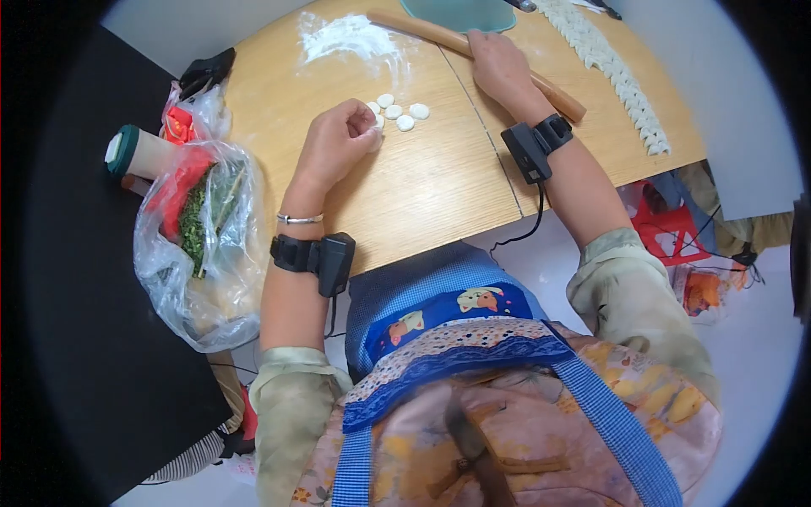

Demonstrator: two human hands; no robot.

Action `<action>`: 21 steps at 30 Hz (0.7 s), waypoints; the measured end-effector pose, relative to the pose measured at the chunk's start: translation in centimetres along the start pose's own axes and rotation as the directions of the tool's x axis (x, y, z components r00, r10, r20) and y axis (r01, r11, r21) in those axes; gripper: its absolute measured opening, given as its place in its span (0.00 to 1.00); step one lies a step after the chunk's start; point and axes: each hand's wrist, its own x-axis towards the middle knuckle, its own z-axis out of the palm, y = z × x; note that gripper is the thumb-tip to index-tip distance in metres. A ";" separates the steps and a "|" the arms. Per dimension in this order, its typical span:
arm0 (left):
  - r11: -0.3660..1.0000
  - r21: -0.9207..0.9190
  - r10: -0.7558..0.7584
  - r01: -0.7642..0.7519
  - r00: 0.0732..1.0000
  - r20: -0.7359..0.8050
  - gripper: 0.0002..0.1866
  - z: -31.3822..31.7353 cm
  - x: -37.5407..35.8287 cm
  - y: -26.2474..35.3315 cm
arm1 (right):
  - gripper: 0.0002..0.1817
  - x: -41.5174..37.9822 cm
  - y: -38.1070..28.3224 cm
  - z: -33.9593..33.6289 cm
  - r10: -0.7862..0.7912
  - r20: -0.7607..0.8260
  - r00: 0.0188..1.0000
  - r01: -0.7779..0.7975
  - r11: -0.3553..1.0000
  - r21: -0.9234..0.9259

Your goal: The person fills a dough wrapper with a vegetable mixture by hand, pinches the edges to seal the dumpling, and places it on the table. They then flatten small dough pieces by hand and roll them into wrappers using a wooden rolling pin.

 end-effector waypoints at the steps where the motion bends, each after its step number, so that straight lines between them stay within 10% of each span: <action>1: 0.998 -0.052 -0.016 0.017 1.000 0.017 0.06 0.1 -0.1 0.1 | 0.08 0.0 0.2 0.0 0.004 0.008 1.000 -0.004 1.000 0.016; 9: 0.947 -0.307 -0.007 0.089 0.966 0.260 0.07 -0.9 -0.5 -0.2 | 0.17 -1.7 1.2 -8.5 -0.086 -0.030 0.996 0.091 0.971 0.222; 11: 0.978 -0.188 0.141 -0.089 0.948 0.285 0.07 -0.6 -0.8 0.5 | 0.21 -3.2 2.3 -10.5 -0.144 -0.027 0.989 0.146 0.954 0.261; 13: 0.978 -0.206 0.092 -0.020 0.934 0.346 0.07 -0.2 -0.8 1.5 | 0.24 -5.1 3.4 -12.6 -0.091 0.213 0.973 -0.076 0.743 0.665; 16: 0.980 -0.199 0.071 0.012 0.913 0.402 0.07 0.5 -0.6 1.5 | 0.25 -6.6 4.3 -15.8 -0.203 0.548 0.812 -0.235 0.745 0.624; 21: 0.955 -0.296 0.164 -0.030 0.882 0.442 0.08 0.0 -1.5 1.6 | 0.24 -7.8 1.7 -15.3 -0.456 0.551 0.698 -0.041 0.744 0.667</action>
